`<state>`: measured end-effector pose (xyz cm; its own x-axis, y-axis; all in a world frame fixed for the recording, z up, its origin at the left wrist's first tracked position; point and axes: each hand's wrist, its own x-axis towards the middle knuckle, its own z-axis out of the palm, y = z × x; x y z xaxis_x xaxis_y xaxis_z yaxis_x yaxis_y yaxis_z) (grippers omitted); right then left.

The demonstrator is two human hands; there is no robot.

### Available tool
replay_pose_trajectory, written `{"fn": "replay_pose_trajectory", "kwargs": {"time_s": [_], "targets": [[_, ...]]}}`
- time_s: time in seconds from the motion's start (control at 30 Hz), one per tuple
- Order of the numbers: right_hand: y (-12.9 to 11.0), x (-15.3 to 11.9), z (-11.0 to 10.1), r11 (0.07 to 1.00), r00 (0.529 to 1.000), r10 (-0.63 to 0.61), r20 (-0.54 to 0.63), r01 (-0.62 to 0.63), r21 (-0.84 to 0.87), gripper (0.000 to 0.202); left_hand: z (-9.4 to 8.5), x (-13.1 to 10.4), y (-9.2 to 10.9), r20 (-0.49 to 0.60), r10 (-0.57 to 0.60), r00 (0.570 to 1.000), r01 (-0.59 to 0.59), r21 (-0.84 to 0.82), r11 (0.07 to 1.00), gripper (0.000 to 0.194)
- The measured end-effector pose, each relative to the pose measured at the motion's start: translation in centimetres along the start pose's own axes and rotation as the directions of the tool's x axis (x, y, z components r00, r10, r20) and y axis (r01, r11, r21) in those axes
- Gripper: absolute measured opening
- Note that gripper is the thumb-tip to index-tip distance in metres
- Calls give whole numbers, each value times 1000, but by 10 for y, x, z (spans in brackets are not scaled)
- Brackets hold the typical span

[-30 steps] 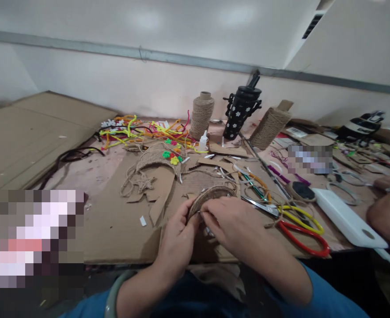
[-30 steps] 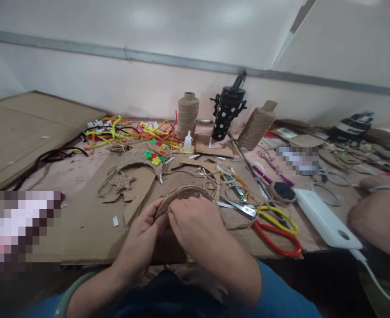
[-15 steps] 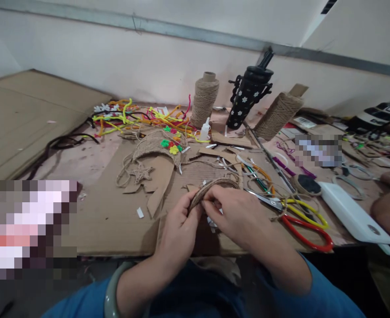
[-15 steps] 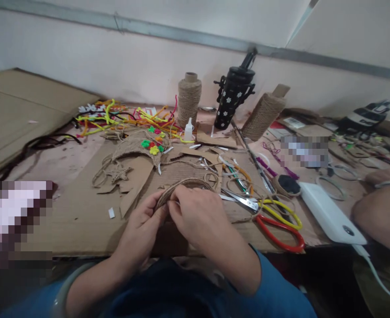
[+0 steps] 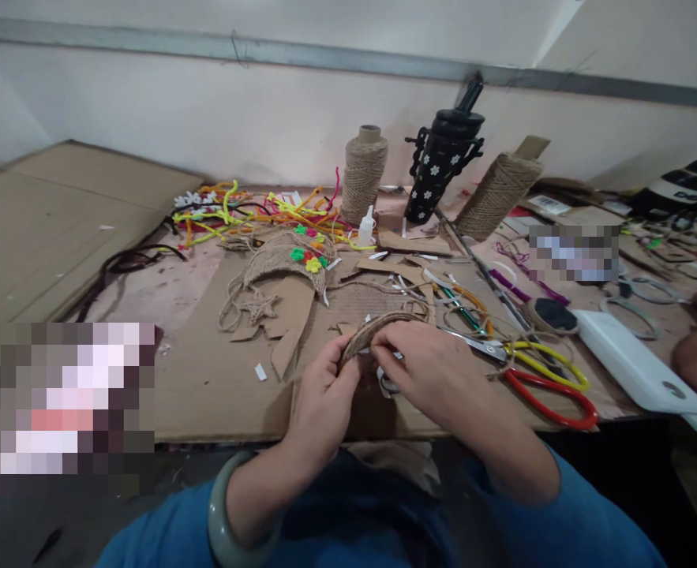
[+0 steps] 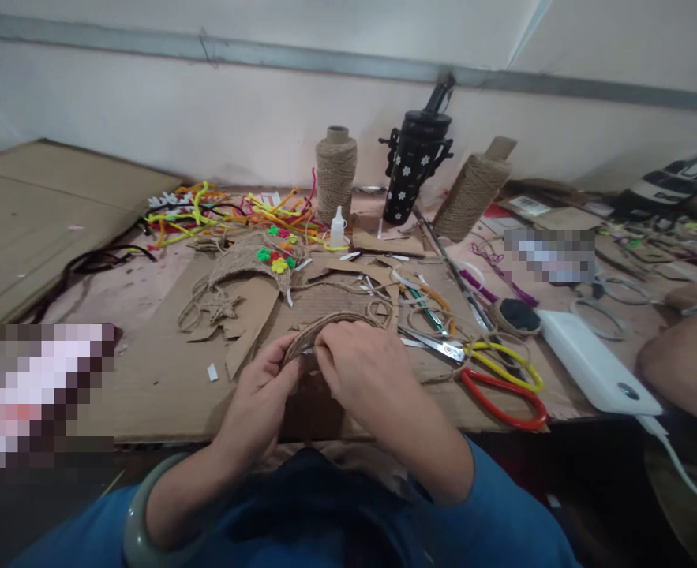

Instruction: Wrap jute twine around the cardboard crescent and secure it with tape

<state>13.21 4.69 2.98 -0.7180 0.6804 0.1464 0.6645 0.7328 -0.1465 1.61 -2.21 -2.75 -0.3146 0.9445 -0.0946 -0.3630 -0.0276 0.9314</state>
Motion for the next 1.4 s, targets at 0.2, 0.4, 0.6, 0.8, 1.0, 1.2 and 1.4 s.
{"fn": "replay_pose_trajectory", "kwargs": {"time_s": [0.2,0.4,0.6,0.8,1.0,1.2,1.4], "targets": [[-1,-2,6,997,991,60,-116,-65,-41,12,-1,-3,-2,-23,0,1000,0,-5,1000,21],[-3,-3,5,997,990,60,-131,-66,-42,16,3,-5,-1,-57,-2,998,-1,-51,999,20],[-3,0,6,998,991,60,-119,-63,-20,14,4,-9,2,-42,-93,995,87,-113,990,21],[-4,-5,7,998,989,-23,-145,13,-67,15,6,-8,12,-49,-156,987,150,-121,981,15],[-7,-11,5,991,983,-89,-159,72,-112,14,5,-1,16,-103,-130,986,139,87,986,5],[-8,-14,10,978,965,-110,-239,63,-197,13,8,4,15,-102,-45,994,61,154,986,9],[-5,-11,18,980,948,-117,-296,61,-192,18,13,5,9,-148,-82,986,97,93,991,9]]}}
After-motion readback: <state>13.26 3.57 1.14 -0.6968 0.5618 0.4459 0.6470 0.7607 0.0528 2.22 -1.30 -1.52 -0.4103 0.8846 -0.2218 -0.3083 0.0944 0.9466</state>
